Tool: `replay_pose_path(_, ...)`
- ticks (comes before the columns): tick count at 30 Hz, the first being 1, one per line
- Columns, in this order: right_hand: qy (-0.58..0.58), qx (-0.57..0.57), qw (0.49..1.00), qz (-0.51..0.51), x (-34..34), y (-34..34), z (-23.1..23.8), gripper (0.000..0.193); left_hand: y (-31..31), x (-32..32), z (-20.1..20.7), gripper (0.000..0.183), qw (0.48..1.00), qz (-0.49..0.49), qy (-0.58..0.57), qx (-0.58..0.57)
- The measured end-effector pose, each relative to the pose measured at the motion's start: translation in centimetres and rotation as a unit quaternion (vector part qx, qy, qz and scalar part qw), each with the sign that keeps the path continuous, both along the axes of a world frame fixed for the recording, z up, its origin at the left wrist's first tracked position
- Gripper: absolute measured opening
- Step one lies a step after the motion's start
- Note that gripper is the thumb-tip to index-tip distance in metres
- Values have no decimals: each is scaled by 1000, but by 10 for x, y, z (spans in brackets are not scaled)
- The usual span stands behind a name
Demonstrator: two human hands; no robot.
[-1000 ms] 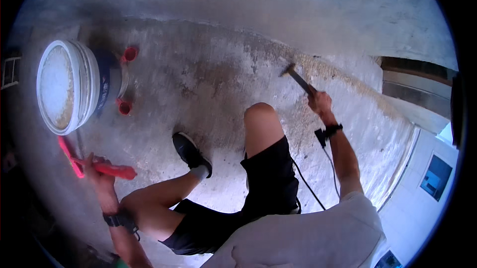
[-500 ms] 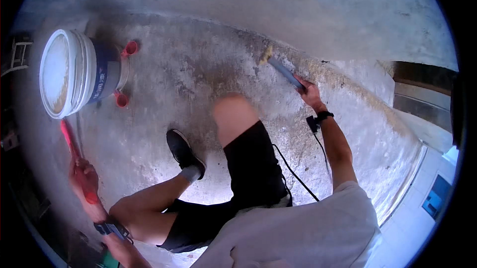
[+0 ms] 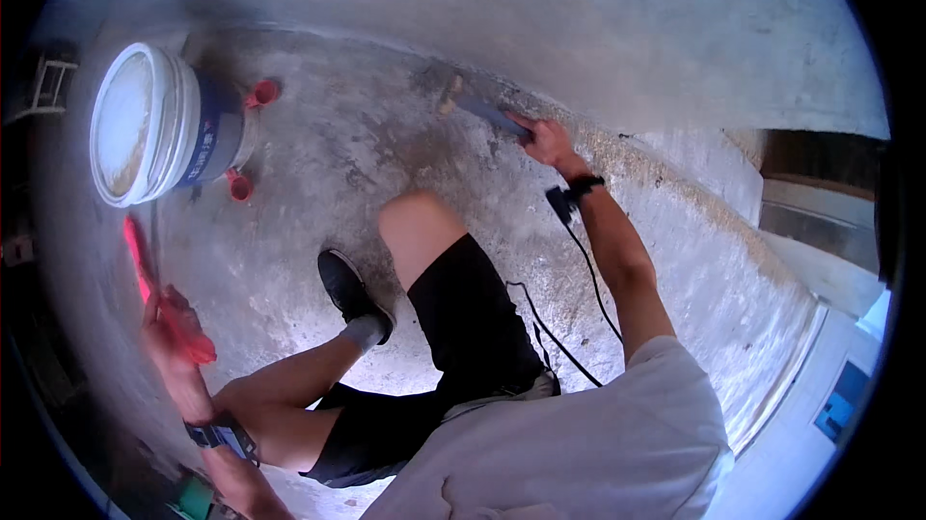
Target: Scraping the floor and the base of a wall using a small hand tool.
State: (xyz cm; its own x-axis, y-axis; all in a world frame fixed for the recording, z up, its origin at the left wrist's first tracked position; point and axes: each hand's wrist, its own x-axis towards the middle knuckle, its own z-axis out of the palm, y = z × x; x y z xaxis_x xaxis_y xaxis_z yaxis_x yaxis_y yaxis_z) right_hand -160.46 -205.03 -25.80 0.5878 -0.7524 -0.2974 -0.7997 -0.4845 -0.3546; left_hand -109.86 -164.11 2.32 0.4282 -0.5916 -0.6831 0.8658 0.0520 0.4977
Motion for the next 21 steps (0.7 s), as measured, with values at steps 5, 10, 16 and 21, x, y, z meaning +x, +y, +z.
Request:
replay_pose_path(5, -22, -11, 999, -44, -110, 23, 7, 59, -1, -24, 8, 21, 998, -1, -43, -46)
replay_pose_path(10, 45, -1, 998, -53, -77, 5, 20, 57, 1, -12, 11, 29, 995, 21, -41, -94)
replay_pose_path(16, 51, -7, 998, -22, -104, 9, 31, 58, -24, -17, 22, 26, 996, -3, -16, -91)
replay_pose_path(21, -43, 27, 998, -27, -96, 3, 28, 53, -27, -22, 23, 23, 994, 41, -74, -76)
